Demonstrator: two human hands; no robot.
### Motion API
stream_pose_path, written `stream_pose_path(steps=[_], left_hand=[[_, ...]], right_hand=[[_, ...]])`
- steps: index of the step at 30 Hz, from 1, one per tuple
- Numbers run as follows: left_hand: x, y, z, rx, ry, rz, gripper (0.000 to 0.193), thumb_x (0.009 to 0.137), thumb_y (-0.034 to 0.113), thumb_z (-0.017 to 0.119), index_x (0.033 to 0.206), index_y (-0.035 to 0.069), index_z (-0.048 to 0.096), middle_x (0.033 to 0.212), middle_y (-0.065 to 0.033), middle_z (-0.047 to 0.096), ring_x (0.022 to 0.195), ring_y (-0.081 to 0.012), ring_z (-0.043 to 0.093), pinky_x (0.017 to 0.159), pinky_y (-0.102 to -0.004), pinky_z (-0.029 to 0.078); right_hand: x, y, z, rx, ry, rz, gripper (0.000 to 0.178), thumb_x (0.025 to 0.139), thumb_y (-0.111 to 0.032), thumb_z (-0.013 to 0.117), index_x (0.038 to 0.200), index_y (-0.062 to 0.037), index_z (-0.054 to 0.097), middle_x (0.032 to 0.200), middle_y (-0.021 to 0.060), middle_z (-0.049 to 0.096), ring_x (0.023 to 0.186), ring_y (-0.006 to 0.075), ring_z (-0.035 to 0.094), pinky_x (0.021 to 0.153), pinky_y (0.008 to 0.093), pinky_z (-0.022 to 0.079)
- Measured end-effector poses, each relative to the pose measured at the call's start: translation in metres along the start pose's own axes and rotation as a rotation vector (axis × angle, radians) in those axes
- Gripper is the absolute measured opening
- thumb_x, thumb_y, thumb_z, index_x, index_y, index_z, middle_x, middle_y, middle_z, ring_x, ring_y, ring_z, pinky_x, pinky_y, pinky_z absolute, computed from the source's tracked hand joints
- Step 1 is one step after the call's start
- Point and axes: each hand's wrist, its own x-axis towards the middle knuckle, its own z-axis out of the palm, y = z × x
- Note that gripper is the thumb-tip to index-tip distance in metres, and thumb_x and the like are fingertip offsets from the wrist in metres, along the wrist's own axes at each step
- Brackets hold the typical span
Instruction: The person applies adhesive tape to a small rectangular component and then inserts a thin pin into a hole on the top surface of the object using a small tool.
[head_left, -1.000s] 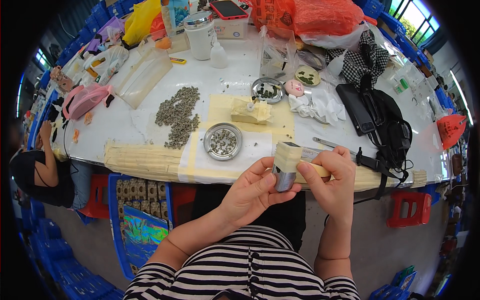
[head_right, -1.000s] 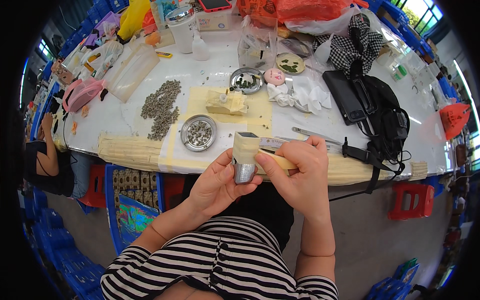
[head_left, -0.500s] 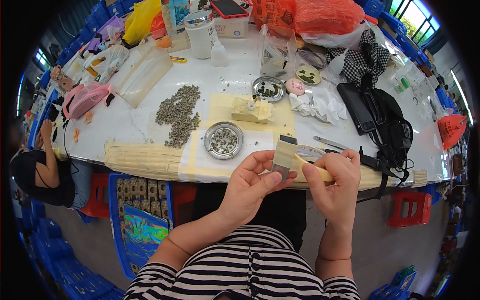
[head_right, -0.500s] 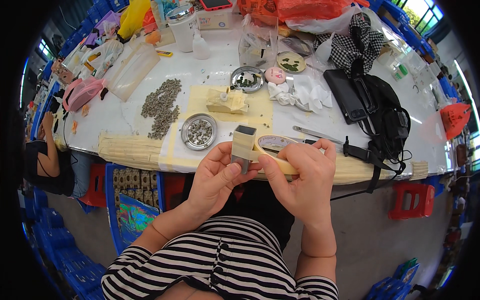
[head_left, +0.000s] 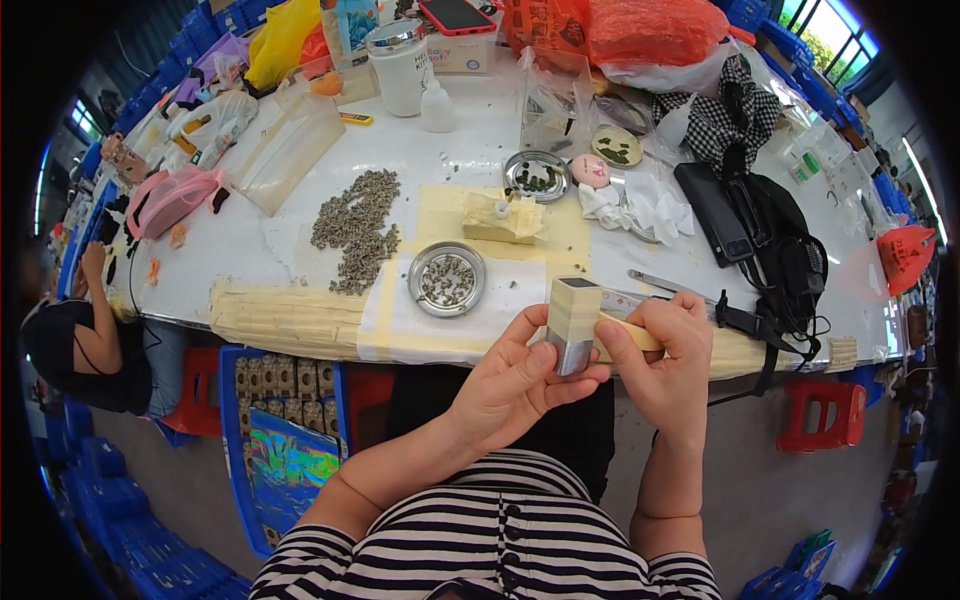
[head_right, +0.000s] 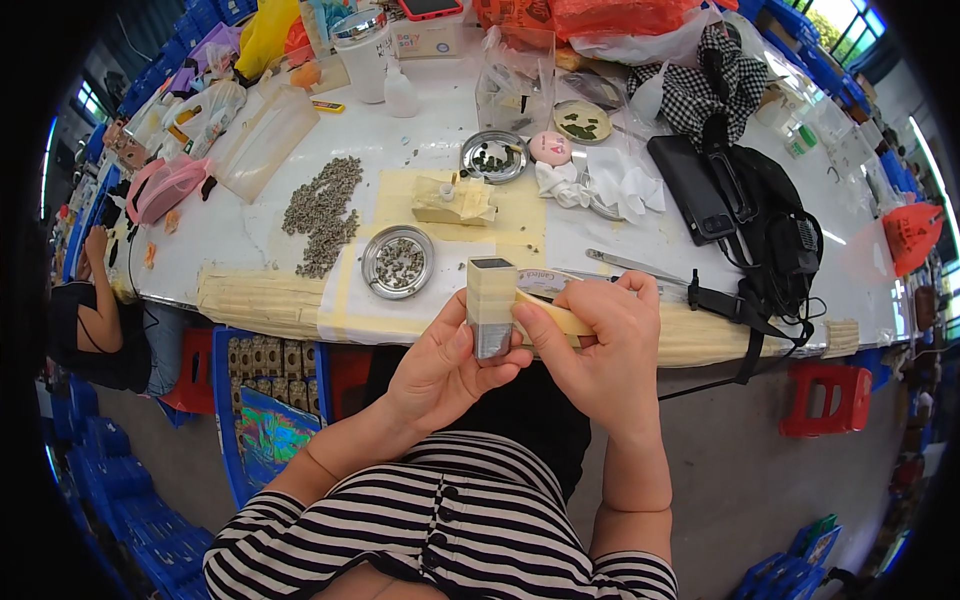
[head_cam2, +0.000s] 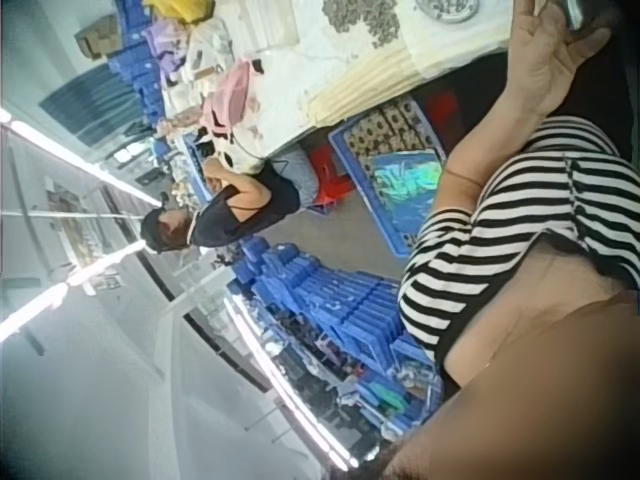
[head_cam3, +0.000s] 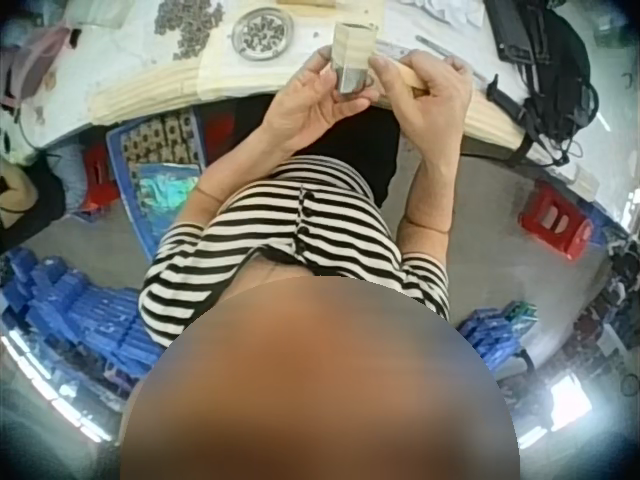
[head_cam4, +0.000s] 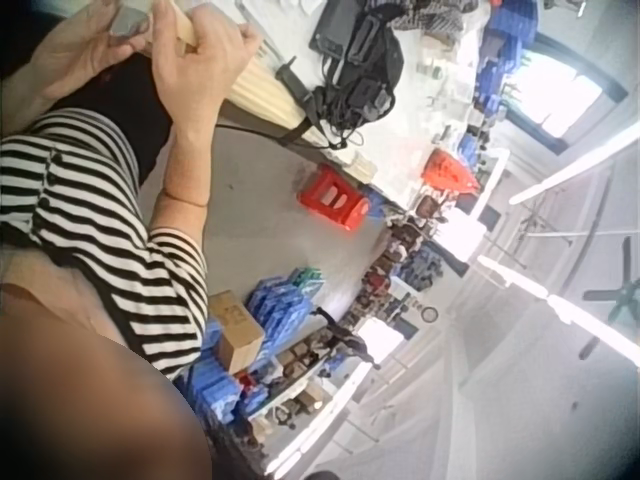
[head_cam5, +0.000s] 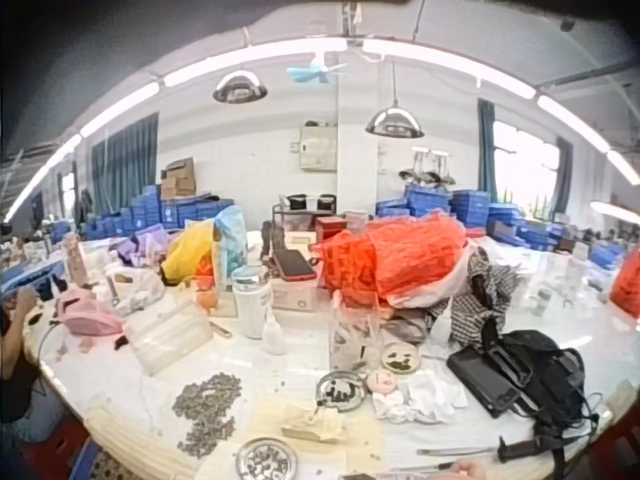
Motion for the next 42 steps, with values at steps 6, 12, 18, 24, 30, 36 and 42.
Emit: stream_pose_path(steps=[6,12,18,24,30,36,42], left_hand=[[0.001,-0.005,0.006,0.177,0.058,0.061,0.044,0.101,0.014,0.055,0.140,0.007,0.035,0.131,-0.0152,0.055,0.114,-0.0239,0.063,0.102,-0.0387,0.051],[0.002,0.001,0.012,0.449,0.252,0.132,0.040,0.096,0.005,0.061,0.132,-0.003,0.046,0.125,-0.0131,0.060,0.111,-0.0206,0.063,0.100,-0.0369,0.052],[0.001,0.003,0.013,0.402,0.248,0.113,0.040,0.099,0.008,0.059,0.134,-0.002,0.045,0.122,-0.0134,0.061,0.111,-0.0210,0.063,0.099,-0.0365,0.053],[0.001,0.002,0.010,0.257,0.175,0.032,0.038,0.102,0.013,0.054,0.136,0.002,0.043,0.123,-0.0132,0.061,0.112,-0.0238,0.063,0.099,-0.0379,0.053],[0.007,-0.002,0.003,0.089,0.024,0.029,0.040,0.103,0.017,0.051,0.140,0.010,0.037,0.126,-0.0131,0.059,0.113,-0.0248,0.063,0.102,-0.0391,0.052],[0.007,-0.001,0.008,0.466,0.111,0.129,0.042,0.098,0.012,0.059,0.136,0.005,0.043,0.132,-0.0144,0.056,0.119,-0.0250,0.060,0.103,-0.0433,0.051],[0.004,0.005,0.014,0.482,0.213,0.159,0.042,0.097,0.011,0.061,0.135,0.000,0.045,0.127,-0.0136,0.059,0.117,-0.0224,0.060,0.102,-0.0407,0.052]], right_hand=[[0.000,-0.008,-0.005,-0.123,0.034,-0.022,0.030,0.078,-0.024,0.079,0.064,-0.0082,0.057,0.055,0.0010,0.047,0.051,0.0204,0.040,0.070,0.0352,0.028],[-0.001,-0.012,-0.005,-0.188,0.035,-0.063,0.029,0.078,-0.024,0.079,0.065,-0.0080,0.058,0.055,0.0021,0.050,0.051,0.0218,0.043,0.070,0.0355,0.029],[-0.004,-0.007,-0.011,-0.084,-0.023,-0.006,0.030,0.081,-0.024,0.077,0.065,-0.0068,0.058,0.054,0.0020,0.047,0.051,0.0213,0.040,0.070,0.0354,0.028],[-0.004,-0.001,-0.008,-0.027,-0.047,0.004,0.030,0.081,-0.024,0.077,0.064,-0.0073,0.058,0.053,0.0004,0.045,0.049,0.0192,0.036,0.069,0.0343,0.027],[-0.002,-0.001,-0.006,-0.007,-0.025,-0.001,0.030,0.079,-0.023,0.078,0.064,-0.0080,0.058,0.053,-0.0002,0.045,0.049,0.0189,0.035,0.068,0.0340,0.027],[-0.002,-0.010,-0.007,-0.118,0.019,-0.068,0.028,0.078,-0.023,0.079,0.065,-0.0086,0.058,0.055,0.0010,0.049,0.051,0.0204,0.042,0.069,0.0349,0.029],[-0.002,-0.013,-0.014,-0.100,-0.023,-0.049,0.029,0.081,-0.025,0.077,0.066,-0.0080,0.059,0.056,0.0016,0.050,0.052,0.0209,0.044,0.069,0.0349,0.029]])
